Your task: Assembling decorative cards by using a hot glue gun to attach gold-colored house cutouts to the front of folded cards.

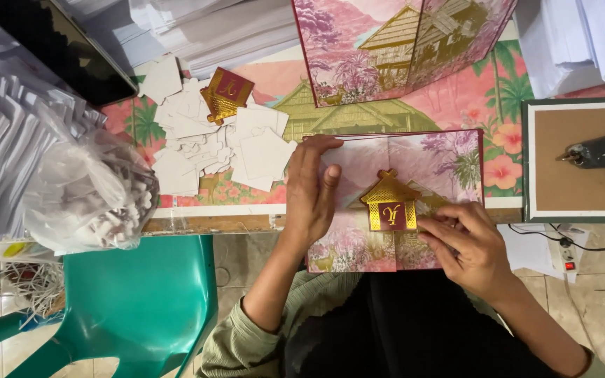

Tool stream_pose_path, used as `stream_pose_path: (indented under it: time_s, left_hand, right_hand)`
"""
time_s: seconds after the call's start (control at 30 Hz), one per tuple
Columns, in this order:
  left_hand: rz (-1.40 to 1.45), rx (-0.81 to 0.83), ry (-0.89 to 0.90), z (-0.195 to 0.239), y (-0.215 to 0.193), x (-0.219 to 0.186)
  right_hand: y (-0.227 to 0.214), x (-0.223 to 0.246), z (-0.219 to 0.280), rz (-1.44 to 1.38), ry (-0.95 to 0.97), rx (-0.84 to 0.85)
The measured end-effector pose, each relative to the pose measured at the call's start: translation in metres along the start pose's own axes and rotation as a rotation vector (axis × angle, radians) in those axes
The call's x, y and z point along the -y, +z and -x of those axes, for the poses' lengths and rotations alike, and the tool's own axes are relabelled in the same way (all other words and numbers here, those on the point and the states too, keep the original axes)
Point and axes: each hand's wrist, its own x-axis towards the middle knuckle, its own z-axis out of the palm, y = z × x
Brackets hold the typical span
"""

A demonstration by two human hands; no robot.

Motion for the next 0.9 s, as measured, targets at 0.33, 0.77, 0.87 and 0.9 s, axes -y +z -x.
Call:
stream_pose_path:
  time_s: [0.33, 0.77, 0.87, 0.9]
  left_hand:
    - [-0.358, 0.171, 0.105, 0.027, 0.020, -0.030]
    - [-0.532, 0.181, 0.125, 0.031, 0.027, -0.014]
    - [-0.521, 0.202, 0.135, 0.031, 0.023, -0.019]
    - [-0.518, 0.205, 0.133, 0.031, 0.023, -0.019]
  right_hand:
    - [0.007, -0.013, 0.012, -0.038, -0.048, 0.002]
    - [-0.006, -0.007, -0.010, 0.155, -0.123, 0.116]
    - [-0.014, -0.046, -0.046, -0.077, 0.108, 0.121]
    - [-0.016, -0.069, -0.068, -0.008, 0.036, -0.044]
